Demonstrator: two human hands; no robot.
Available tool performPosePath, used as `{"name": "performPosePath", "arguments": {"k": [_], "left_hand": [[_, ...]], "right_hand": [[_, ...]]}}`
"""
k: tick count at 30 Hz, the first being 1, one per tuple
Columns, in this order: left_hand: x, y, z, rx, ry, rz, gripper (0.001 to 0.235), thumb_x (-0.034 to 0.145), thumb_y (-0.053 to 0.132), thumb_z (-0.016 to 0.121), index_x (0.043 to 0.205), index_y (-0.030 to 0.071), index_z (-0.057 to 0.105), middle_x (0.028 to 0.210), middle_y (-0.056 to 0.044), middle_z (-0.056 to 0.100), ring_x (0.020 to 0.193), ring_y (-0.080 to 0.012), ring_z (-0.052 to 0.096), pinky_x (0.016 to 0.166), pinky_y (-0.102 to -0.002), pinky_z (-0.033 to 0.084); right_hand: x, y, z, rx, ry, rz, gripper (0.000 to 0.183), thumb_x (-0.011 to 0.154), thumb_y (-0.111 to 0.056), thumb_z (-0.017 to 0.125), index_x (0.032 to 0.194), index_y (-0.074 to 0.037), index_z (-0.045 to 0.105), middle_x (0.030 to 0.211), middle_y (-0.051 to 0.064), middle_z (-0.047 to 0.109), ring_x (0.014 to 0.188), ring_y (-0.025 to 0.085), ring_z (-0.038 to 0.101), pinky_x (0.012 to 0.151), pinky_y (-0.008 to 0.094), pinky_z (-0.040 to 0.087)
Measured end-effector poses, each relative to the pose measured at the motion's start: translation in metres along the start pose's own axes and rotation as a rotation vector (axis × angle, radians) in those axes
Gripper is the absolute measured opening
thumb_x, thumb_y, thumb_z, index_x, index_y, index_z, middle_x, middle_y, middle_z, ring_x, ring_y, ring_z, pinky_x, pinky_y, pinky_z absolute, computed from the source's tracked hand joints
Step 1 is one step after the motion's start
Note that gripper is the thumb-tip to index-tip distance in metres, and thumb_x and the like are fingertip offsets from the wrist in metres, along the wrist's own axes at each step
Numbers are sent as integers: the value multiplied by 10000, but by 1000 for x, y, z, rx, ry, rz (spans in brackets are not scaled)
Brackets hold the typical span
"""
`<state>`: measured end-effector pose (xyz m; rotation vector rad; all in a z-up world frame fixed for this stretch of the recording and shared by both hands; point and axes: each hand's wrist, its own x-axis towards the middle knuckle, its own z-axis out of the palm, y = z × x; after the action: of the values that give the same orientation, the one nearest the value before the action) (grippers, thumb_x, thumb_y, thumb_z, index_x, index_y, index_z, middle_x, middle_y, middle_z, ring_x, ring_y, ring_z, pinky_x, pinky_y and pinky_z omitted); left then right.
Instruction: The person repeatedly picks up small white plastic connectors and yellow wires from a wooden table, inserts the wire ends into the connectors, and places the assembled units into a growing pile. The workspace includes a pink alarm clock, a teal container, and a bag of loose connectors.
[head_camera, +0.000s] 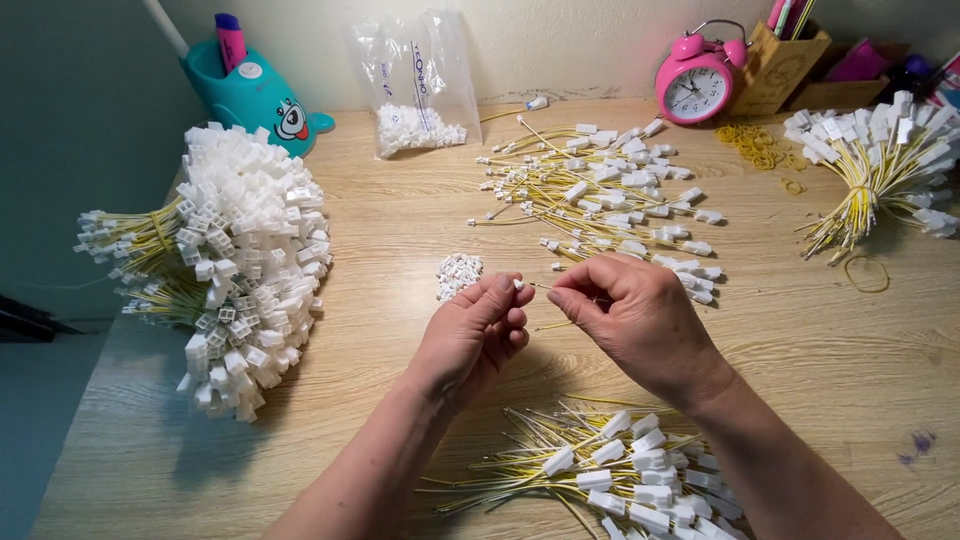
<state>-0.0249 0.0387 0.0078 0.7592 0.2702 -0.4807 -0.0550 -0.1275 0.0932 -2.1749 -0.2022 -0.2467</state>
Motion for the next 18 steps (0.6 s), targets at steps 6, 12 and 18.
{"name": "performPosePath", "arguments": {"k": [6, 12, 18], "left_hand": [[7, -5, -7, -33, -1, -21, 214, 911, 199, 692, 1053, 42, 662, 879, -103, 731, 660, -106, 670, 580, -201, 548], [5, -3, -5, -29, -2, -28, 209, 914, 207, 688, 1053, 53, 660, 887, -98, 733, 674, -107, 679, 580, -196, 549], [5, -5, -5, -12, -4, -18, 210, 906, 212, 695, 1042, 55, 663, 890, -103, 737, 685, -125, 695, 570, -202, 558]], "right_hand": [[3, 5, 14, -187, 41, -146, 57, 820, -149, 729, 769, -168, 714, 652, 34, 613, 631, 164, 633, 596, 267, 500], [5, 11, 17, -280, 52, -183, 93, 826, -176, 724, 743, -195, 687, 663, 17, 601, 668, 181, 650, 624, 276, 512], [4, 12, 17, -299, 65, -226, 90, 816, -153, 709, 741, -190, 675, 672, 30, 601, 677, 211, 664, 611, 295, 516]]}}
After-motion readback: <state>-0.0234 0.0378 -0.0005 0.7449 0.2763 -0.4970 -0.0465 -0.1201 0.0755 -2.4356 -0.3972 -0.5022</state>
